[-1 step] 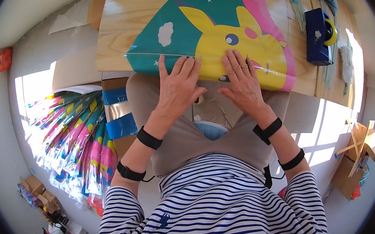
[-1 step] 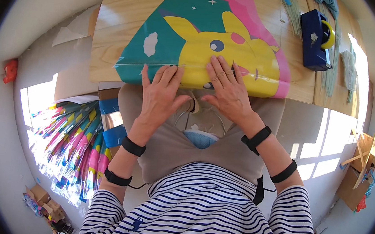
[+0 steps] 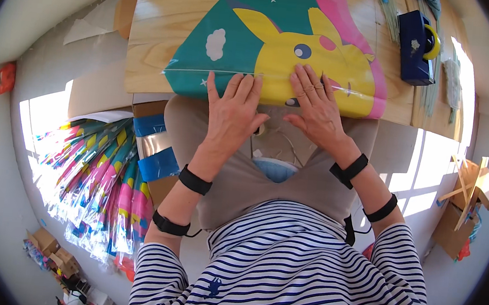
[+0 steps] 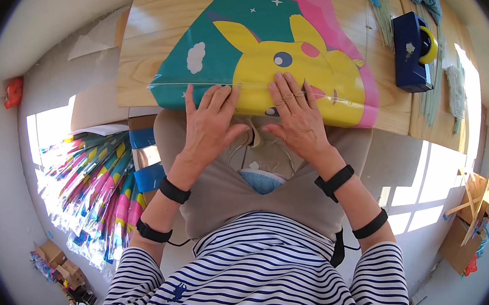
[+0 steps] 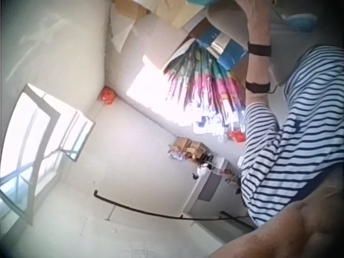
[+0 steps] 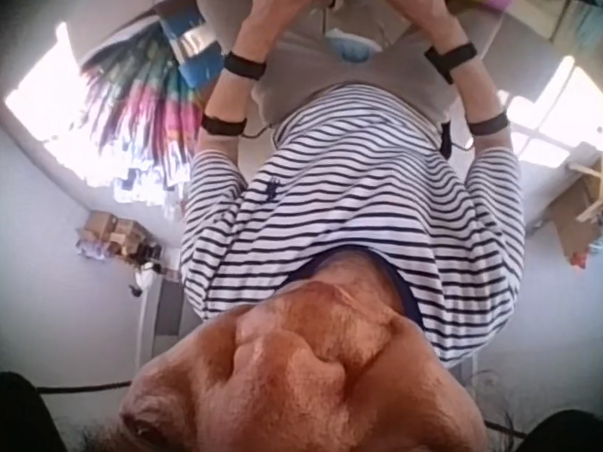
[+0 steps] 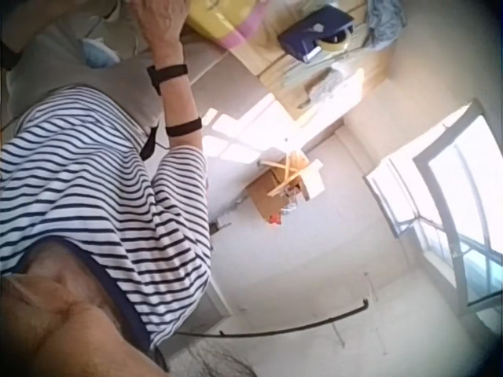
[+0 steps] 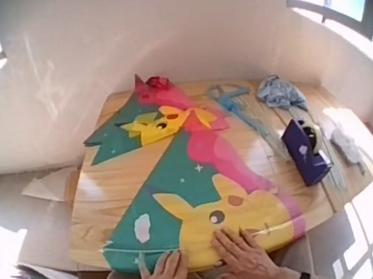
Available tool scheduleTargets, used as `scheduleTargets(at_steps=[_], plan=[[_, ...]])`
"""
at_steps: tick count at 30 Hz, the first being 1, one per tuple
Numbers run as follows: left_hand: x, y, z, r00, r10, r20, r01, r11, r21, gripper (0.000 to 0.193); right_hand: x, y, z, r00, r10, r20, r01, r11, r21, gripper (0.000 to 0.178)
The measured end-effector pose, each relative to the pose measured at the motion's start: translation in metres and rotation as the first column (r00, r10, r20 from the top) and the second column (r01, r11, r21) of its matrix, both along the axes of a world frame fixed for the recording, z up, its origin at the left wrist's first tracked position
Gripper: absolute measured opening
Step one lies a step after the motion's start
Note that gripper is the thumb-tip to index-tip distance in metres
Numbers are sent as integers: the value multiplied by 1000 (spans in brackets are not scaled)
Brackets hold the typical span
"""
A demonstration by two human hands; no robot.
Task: Assembling a character-themed kite by attaching support sticks and securing them with tape.
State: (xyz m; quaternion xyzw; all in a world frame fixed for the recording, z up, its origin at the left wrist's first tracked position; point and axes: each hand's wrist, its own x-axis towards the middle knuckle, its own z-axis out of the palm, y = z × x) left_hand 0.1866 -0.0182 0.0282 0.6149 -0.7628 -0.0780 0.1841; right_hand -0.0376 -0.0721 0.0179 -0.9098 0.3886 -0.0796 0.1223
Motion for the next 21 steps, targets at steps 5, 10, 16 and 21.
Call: scheduleTargets(at_steps=[5, 10, 16, 21], plan=[[1, -1, -3, 1000, -5, 22, 5, 1000, 9, 75, 3, -1, 4, 1000, -18, -5, 18, 1000, 11, 88], [9, -2, -7, 1000, 27, -13, -27, 1000, -11, 82, 39, -4, 12, 996, 82, 41, -82, 997, -7, 88], [52, 7, -8, 997, 57, 44, -60, 996, 72, 91, 62, -9, -3, 988, 157, 5, -157, 988, -10, 86], [107, 17, -17, 971, 189, 145, -194, 981, 17, 88, 65, -7, 1, 988, 154, -10, -154, 988, -3, 82]])
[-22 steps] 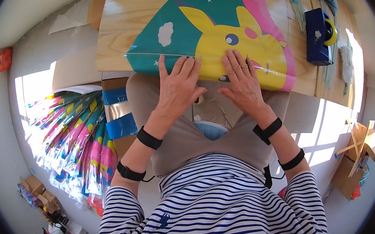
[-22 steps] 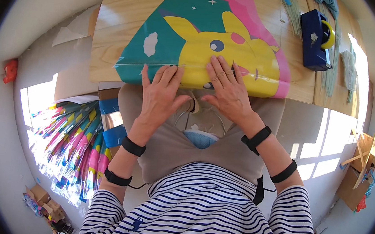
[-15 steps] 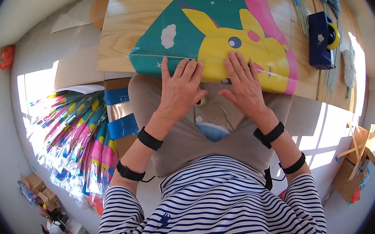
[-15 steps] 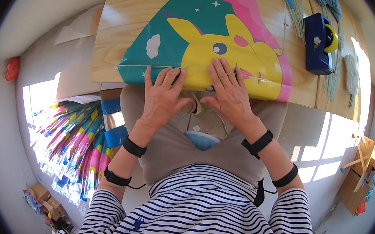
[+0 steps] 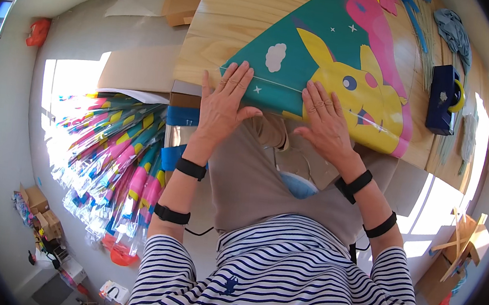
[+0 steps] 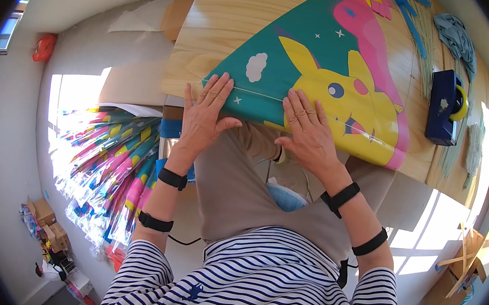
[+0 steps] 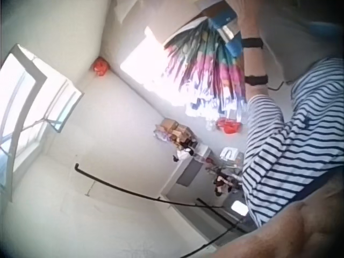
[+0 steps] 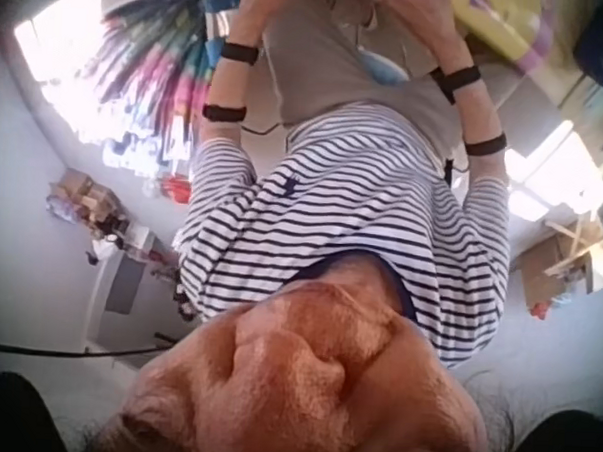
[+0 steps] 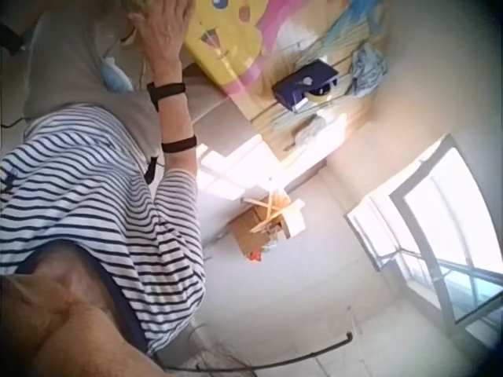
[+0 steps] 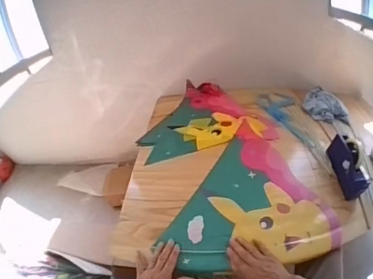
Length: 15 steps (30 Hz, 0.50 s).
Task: Assembling a character-themed kite by attaching support sticks and securing them with tape.
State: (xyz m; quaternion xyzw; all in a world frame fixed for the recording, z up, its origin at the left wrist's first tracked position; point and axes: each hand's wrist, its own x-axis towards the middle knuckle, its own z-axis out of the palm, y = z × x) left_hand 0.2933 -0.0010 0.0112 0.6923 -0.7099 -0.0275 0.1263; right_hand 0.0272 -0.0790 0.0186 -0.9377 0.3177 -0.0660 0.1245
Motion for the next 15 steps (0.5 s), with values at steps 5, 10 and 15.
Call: scheduleTargets(at_steps=[5, 10, 15], plan=[[19, 22, 8, 868, 307, -390, -380, 916, -126, 55, 5, -7, 3, 997, -20, 80, 22, 999, -24, 63], [-15, 22, -11, 150, 335, -930, -629, 758, 171, 34, 32, -14, 20, 988, 20, 153, -16, 1000, -26, 47], [-37, 7, -33, -401, 159, -902, -673, 617, 408, 27, 41, -19, 21, 991, 52, 126, -49, 998, -30, 43]])
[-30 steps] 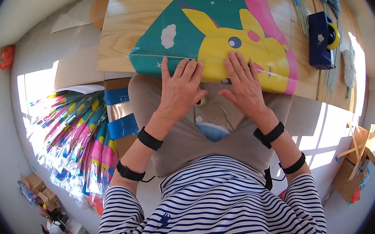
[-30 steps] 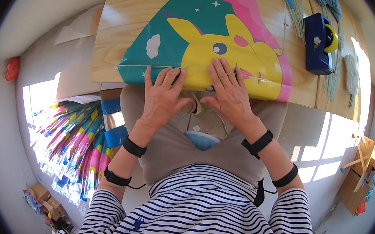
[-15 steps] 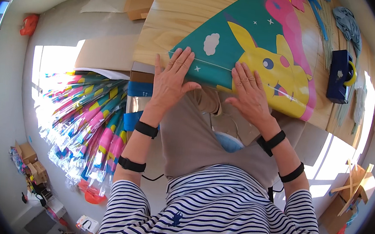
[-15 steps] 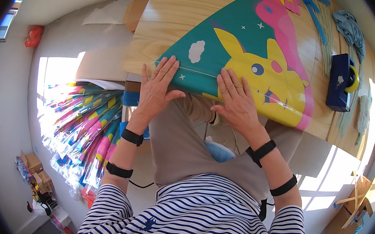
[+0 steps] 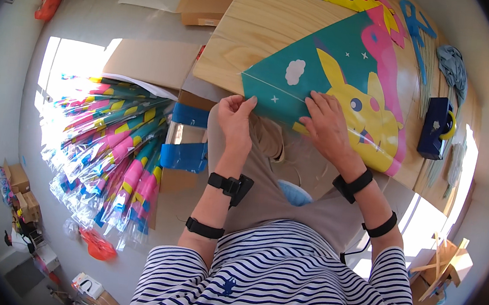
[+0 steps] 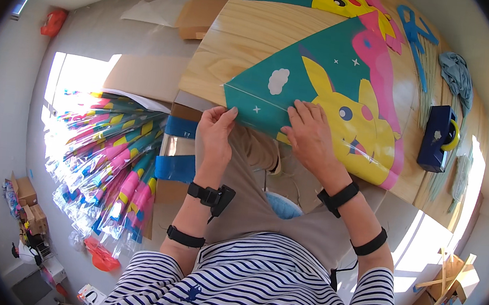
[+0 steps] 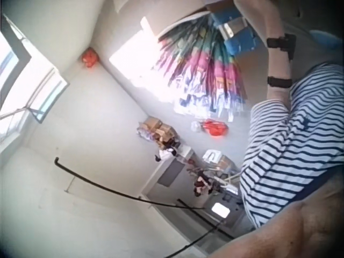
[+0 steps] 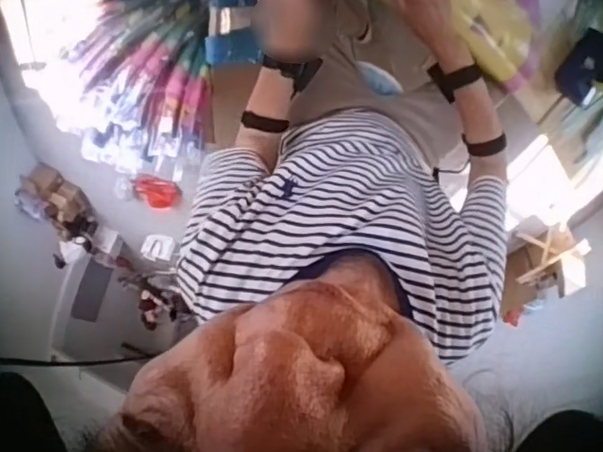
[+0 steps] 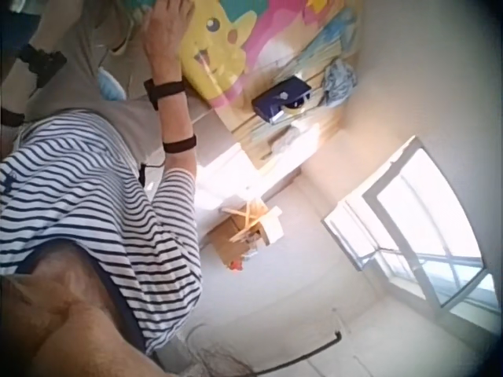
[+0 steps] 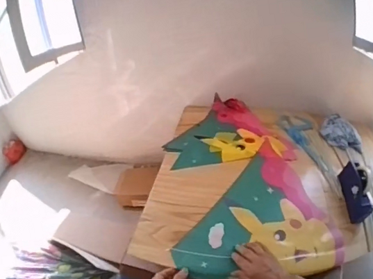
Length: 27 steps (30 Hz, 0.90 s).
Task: Assembling a character-themed kite by attaching support sticks and securing them with tape.
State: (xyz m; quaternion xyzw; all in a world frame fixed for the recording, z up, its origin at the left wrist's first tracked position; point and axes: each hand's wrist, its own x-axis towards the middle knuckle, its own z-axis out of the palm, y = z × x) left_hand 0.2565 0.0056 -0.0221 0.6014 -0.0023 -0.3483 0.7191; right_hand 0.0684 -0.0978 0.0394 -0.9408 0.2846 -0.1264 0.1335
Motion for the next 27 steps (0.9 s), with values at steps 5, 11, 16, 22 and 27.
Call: scheduleTargets(at_steps=[5, 11, 16, 22, 27], plan=[[5, -2, 12, 992, -129, -18, 129, 992, 3, 21, -1, -7, 1, 1000, 21, -19, -22, 999, -26, 41], [16, -11, 35, 979, -200, -26, 196, 975, -106, 17, -2, -8, 1, 1000, 23, -15, -23, 1000, 14, 41], [24, -16, 35, 968, -246, -42, 249, 965, 79, 13, -6, -11, 1, 998, 55, 3, -55, 998, 14, 41], [25, -33, 42, 971, -237, -21, 238, 963, 124, 10, -8, -9, -1, 998, 56, 17, -56, 998, -5, 41], [26, -32, 30, 978, -189, -88, 193, 980, 42, 10, -12, -10, -3, 996, 72, 58, -74, 997, 28, 41]])
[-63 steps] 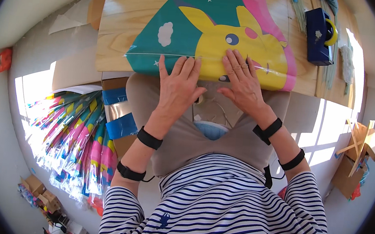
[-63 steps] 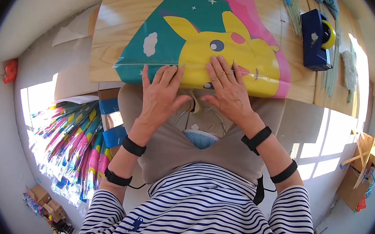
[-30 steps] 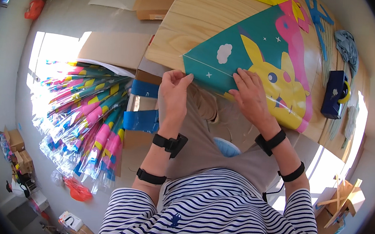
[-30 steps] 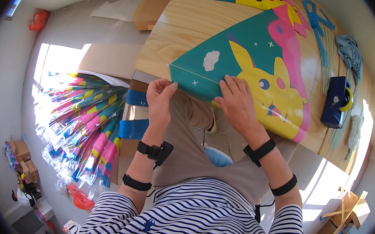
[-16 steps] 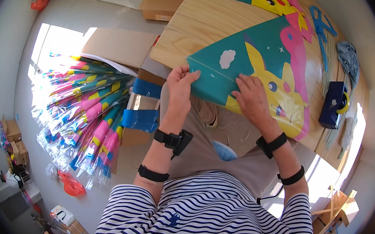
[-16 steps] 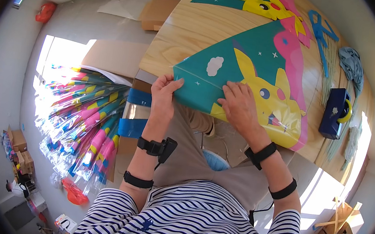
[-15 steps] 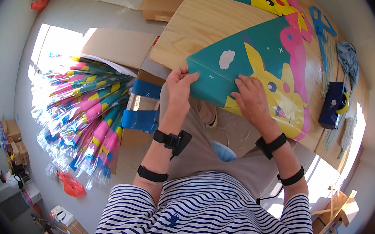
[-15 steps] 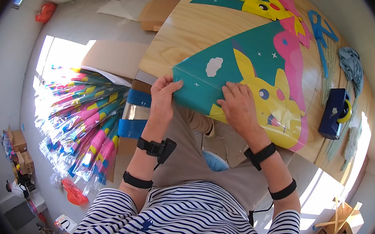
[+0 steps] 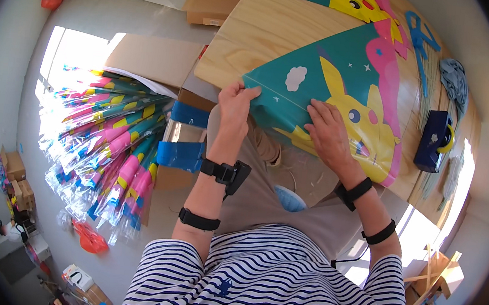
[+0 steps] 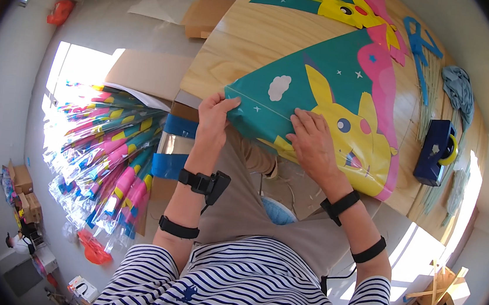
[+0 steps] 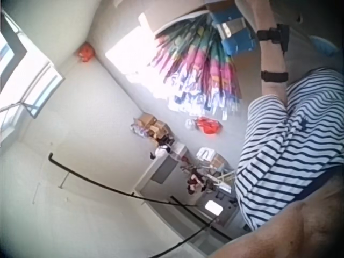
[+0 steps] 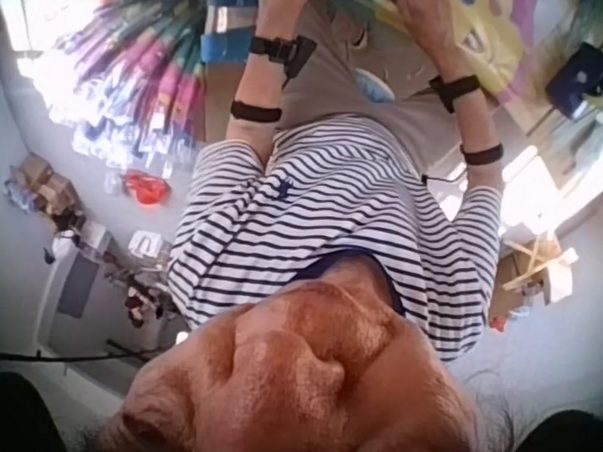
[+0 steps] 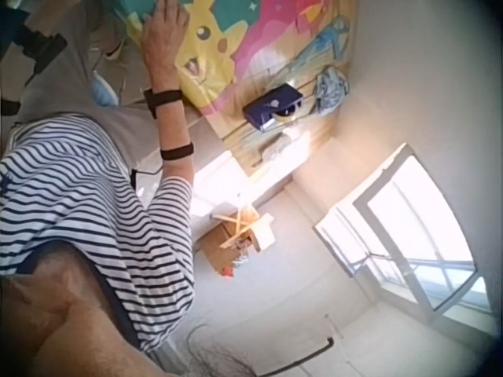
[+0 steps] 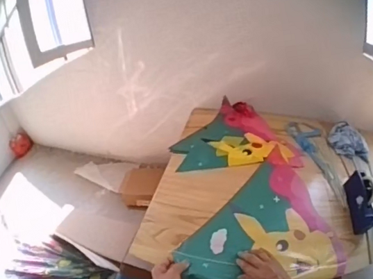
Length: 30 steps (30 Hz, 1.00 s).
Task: Assembling a character-themed kite by attaching support sticks and securing them with tape.
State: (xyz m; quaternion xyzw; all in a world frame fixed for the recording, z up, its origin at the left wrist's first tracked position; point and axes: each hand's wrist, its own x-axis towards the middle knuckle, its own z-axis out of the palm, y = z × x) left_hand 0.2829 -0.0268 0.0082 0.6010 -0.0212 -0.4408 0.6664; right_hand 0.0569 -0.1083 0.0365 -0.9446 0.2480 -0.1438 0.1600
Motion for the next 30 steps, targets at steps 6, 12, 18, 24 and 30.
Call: scheduleTargets(at_steps=[6, 12, 18, 24, 30], plan=[[2, -2, 9, 998, -54, -40, 55, 998, 18, 16, -3, 1, -4, 999, -13, 33, 12, 1000, 28, 42], [-7, -13, 39, 993, -109, -42, 101, 981, -167, 25, -5, 0, -3, 999, -22, 45, 21, 999, 30, 43], [-12, -1, 32, 995, -94, -28, 84, 961, -263, 28, -6, -12, 4, 984, -63, 167, 51, 996, 77, 44], [-11, 6, 24, 987, -149, -56, 122, 934, -335, 30, 55, -57, 43, 974, -10, 226, -47, 969, 244, 41], [-10, 8, 26, 982, -166, -86, 122, 918, -377, 33, 133, -90, 56, 972, 234, 9, -205, 836, 509, 39]])
